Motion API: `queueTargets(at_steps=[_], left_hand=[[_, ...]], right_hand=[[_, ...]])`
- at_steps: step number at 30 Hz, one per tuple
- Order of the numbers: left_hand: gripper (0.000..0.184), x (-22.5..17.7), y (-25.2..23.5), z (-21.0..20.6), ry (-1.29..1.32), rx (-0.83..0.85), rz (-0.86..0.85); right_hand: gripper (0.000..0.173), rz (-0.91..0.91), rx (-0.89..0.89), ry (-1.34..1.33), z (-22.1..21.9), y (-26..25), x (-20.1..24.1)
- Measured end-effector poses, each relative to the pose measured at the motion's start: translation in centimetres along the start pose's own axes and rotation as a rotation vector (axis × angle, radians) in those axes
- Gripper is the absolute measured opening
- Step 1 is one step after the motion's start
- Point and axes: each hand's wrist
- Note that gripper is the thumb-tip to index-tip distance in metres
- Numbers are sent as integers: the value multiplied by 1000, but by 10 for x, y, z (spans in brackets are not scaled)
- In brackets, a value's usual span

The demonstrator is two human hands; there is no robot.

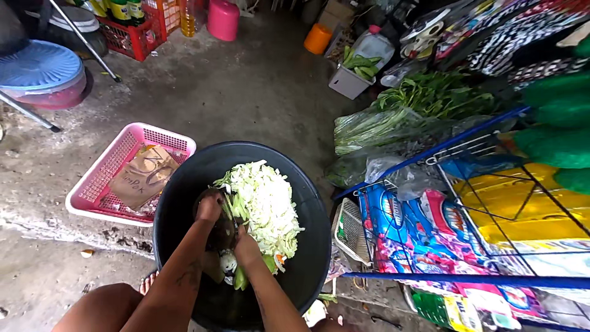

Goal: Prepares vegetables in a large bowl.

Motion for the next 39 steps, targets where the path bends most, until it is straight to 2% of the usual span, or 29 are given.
queueTargets(at_steps=[4,5,9,16,20,22,26,28,33,39], left_hand=[[27,-2,1,1,3,-20,27],[28,-2,0,2,0,-14,35],[28,0,-1,3,-10,6,54],[28,0,2,3,-35,0,44],[28,-1,2,2,-56,8,53],[28,1,2,0,-55,9,47],[26,0,3,2,-28,-14,26],[27,-1,2,4,-28,-6,37],[28,-1,2,3,-44,12,68],[28,0,3,1,-65,11,55]], right_hand=[[49,11,81,-359,-2,-25,-35],[49,7,56,-371,-1,-25,-38],[40,26,-121,-94,9,1,-28],[41,12,-40,71,8,15,7],[50,-9,-33,119,-4,10,9],[53,-12,-19,102,-7,5,6],[44,47,-60,-133,2,-10,-27],[40,44,-89,-99,6,-8,-33],[41,96,-14,41,13,7,-19],[44,75,25,7,6,-1,-16]])
Point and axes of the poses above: each hand's wrist, its own y-axis away from the middle knuckle, its own z-axis out of the back of the hand, x = y × z, and after that the axes turned 13 degrees about -x, right-handed
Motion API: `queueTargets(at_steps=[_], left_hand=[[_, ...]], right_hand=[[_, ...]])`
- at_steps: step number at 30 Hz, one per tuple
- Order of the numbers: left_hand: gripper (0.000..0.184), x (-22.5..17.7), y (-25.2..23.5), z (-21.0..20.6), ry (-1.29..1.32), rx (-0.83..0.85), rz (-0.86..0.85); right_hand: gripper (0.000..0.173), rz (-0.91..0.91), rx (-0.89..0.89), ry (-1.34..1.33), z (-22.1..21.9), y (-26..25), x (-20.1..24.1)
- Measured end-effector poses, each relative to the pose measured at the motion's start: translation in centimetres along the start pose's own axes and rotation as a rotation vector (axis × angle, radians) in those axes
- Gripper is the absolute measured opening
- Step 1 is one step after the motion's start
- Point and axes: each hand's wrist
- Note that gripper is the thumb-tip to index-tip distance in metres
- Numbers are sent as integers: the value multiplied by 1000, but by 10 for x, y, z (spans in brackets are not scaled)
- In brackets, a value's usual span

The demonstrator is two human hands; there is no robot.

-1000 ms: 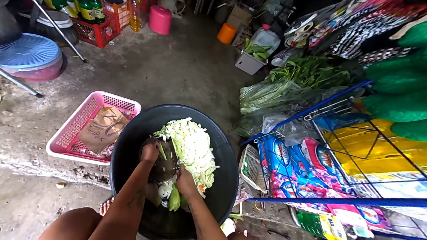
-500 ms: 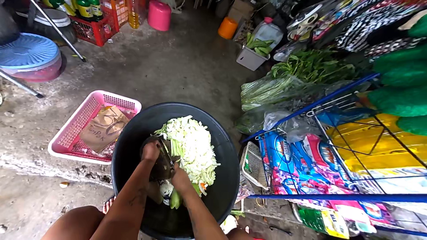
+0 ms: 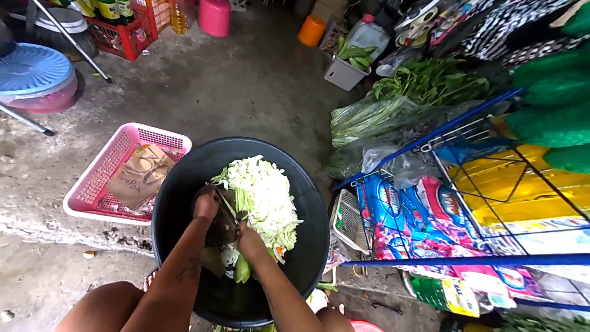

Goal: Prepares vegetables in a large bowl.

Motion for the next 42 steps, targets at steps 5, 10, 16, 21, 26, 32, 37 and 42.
queueTargets(at_steps=[5,10,16,21,26,32,37,42], left_hand=[[30,-5,6,3,41,-49,-10],[31,-26,36,-1,278,-186,-113],[25,-85,59,-15,243,-57,-607],[39,-112,34,15,-162,72,-294],[39,-76,59,37,-642,504,-390],[36,-13,135,14,-742,724,-328],[38,15,129,-5,-708,645,-397],[34,-13,139,11,-804,677,-383]], right_hand=[[44,-43,-155,101,25,17,-9],[61,-141,-358,268,64,46,-38],[64,-136,-476,310,85,88,-69],[54,-138,-413,257,88,130,-98],[48,-246,-313,85,103,139,-138],[50,-193,-309,-90,105,134,-150],[44,-59,-196,-137,89,127,-128],[43,101,-115,-82,53,90,-71]])
Point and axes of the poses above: each hand's wrist, its own y-axis away from the middle knuckle, its own z-axis out of the back of the hand, x = y × z, and after that the axes turned 13 degrees about -x, right-handed
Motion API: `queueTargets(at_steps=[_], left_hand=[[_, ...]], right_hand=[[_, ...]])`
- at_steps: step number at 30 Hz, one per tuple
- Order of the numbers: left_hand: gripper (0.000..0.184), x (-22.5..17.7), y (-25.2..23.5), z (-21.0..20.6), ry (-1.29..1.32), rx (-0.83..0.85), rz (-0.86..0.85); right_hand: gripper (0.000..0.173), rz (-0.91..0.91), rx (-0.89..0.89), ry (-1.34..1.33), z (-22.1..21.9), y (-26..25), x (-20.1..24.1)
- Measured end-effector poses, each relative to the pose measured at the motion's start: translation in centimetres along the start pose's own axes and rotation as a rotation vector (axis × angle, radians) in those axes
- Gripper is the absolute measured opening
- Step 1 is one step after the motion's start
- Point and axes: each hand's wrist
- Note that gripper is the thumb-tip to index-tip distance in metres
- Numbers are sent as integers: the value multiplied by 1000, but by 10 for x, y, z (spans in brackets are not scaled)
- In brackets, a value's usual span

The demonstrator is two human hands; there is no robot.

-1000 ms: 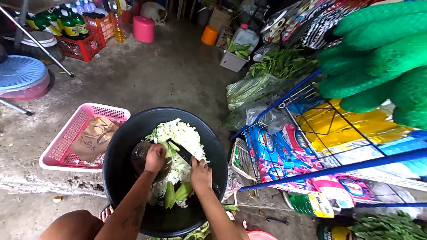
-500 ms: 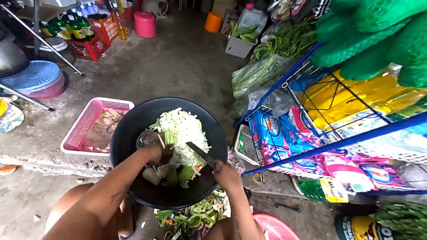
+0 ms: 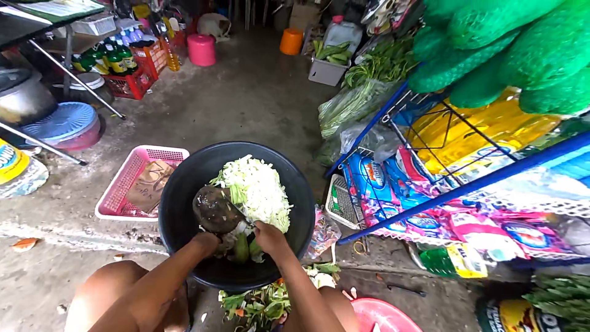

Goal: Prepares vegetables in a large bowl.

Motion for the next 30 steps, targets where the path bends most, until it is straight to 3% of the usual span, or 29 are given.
queueTargets(at_steps=[4,8,10,15,19,25,30], left_hand=[[46,23,-1,33,217,4,27],[45,56,-3,57,915,-223,200],[50,62,-24,59,1125,-313,335],[48,60,-77,56,1093,-415,480],[44,50,-82,57,1071,-437,477],[41,49,-77,49,1405,-445,542],[43,43,-69,53,1613,-427,578]], right_hand=[[41,38,81,-92,-25,-45,13],[41,-92,-7,-135,-23,-65,-8],[42,-146,-42,-120,-19,-62,-5],[60,-101,30,-79,-32,-32,47],[59,-144,88,-73,-55,-43,57],[55,-270,-9,-91,-49,-50,47],[53,-162,64,-25,-47,-36,64]])
Point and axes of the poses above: each hand's wrist, its own y-axis away from the middle knuckle, its own z-axis out of the back of the hand, x = y × z, and after that the axes turned 13 degrees about -x, right-handed
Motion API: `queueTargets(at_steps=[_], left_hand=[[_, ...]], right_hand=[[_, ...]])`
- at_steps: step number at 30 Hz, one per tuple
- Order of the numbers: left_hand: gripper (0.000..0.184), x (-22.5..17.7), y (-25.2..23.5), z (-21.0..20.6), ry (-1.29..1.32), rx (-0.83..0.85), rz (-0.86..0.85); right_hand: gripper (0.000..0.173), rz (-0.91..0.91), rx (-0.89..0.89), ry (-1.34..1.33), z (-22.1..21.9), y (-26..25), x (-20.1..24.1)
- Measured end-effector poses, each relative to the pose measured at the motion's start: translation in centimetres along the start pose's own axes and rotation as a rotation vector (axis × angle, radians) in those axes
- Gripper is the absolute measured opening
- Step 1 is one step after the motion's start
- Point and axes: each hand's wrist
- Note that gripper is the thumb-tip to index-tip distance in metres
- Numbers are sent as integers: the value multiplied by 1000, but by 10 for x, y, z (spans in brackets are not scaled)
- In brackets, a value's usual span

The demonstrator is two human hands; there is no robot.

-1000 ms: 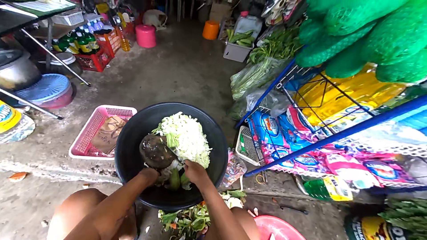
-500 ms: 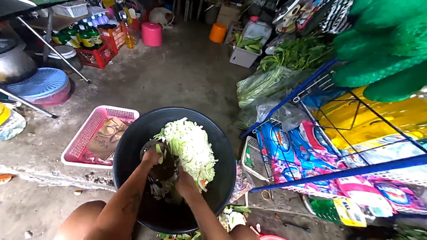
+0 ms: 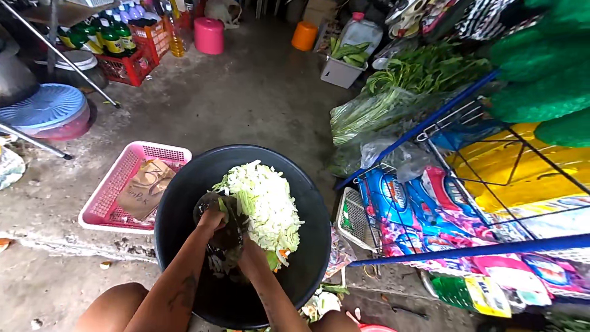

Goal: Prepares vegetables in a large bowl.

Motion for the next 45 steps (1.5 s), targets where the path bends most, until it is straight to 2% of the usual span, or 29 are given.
queueTargets(at_steps=[7,11,15,24,31,37,40,45], left_hand=[[43,3,-7,-5,52,-2,2],[43,5,-9,-7,44,15,-1],[42,4,-10,-6,56,30,-7],[44,4,-14,-4,47,43,-12],[43,2,-13,4,117,84,46],[43,1,-12,2,83,53,22],[41,6,-14,2,98,68,23],[40,5,-12,1,123,60,31]], right_hand=[[56,-7,-2,7,-4,5,-1],[52,4,12,-38,-3,8,-4],[53,12,34,-54,-6,-1,-3],[45,20,46,-116,-16,-36,9],[47,6,60,-105,-27,-48,14],[43,29,-1,-146,-8,-28,10],[49,31,24,-133,1,-7,2],[48,17,46,-144,-3,7,-4]])
Point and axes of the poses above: each hand's wrist, its own y-axis away from the middle knuckle, its own z-axis out of the back of the hand, x = y × z, and after that the axes turned 13 degrees about -x, right-handed
